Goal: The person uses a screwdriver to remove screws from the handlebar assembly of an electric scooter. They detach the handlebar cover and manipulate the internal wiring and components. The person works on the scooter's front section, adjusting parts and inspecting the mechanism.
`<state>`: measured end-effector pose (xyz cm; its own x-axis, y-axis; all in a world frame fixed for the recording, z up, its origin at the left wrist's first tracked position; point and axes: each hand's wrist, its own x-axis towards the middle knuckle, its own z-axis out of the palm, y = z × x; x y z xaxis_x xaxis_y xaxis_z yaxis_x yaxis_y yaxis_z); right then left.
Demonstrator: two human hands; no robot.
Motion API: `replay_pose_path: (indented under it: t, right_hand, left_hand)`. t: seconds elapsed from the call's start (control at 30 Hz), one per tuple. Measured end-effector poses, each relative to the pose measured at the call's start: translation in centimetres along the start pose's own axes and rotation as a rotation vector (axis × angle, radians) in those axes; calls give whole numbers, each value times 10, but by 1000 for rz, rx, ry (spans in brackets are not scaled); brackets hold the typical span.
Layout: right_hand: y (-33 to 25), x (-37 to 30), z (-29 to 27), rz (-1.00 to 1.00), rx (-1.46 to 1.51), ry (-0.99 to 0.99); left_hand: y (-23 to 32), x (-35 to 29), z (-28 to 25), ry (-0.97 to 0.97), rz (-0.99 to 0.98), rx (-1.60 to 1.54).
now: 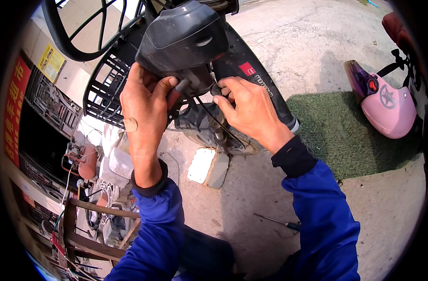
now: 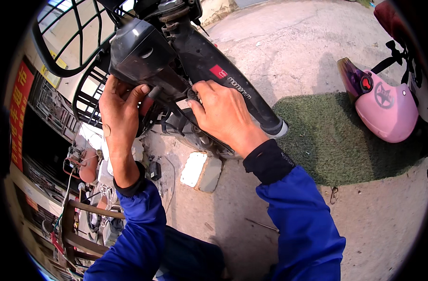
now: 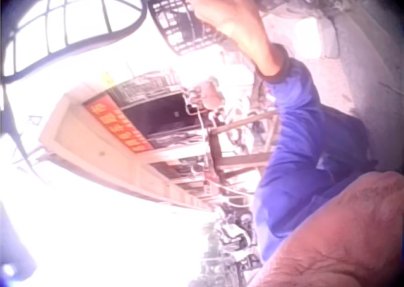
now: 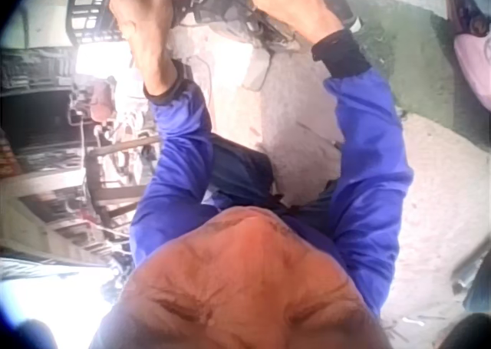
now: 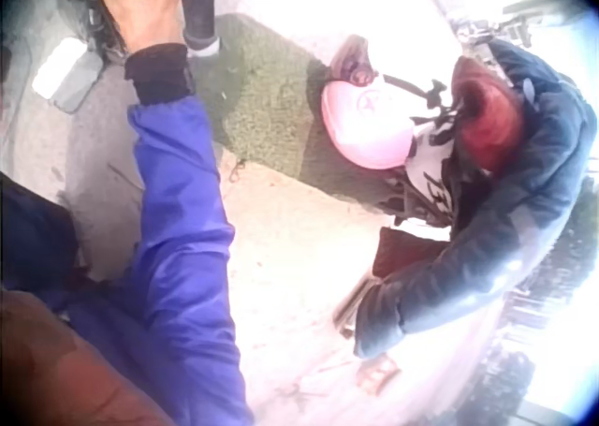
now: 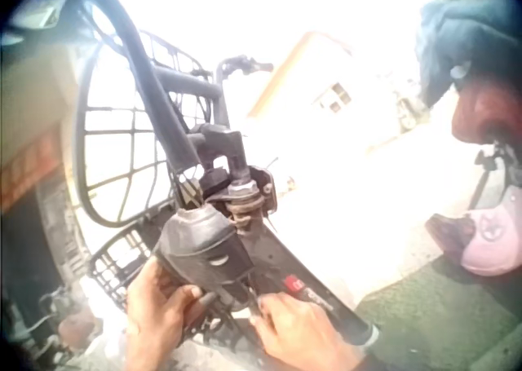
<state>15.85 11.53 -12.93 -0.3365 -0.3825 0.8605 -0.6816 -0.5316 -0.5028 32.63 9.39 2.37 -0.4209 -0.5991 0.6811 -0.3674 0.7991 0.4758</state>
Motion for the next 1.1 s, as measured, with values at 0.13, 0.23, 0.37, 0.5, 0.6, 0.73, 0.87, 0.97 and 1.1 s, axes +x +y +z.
replay_pose_path:
  t: [0.13,0.23,0.37,0.5,0.6,0.73,0.87,0.97,1.1]
  right_hand:
    - [-3,-9,8,-13,-224,-67]
    - [-2,-14,16,14,-204,-42]
    - [-1,-10,16,27,-168,-36]
    - [-7,-10,26,34,-198,15]
    - [-5,-10,32,19,-240,45]
    - [0,-9,34,-6,-210,99]
    - [1,-8,33,17,-190,78]
    - [0,-6,31,11,-182,47]
    - [-1,-4,29,7,-190,20]
  left_hand:
    - [4,3,1,38,67,39]
    - [0,2,6,88,141,143]
    - [10,0,9,127,88,215]
    - [10,-1,10,171,57,280]
    - [-6,8,5,206,179,332]
    - [-5,8,3,130,100,126]
    - [-16,1,-19,0,49,30]
    - [-21,-12,-33,-107,107,-59]
    - [-31,-16,-53,-297,104,5]
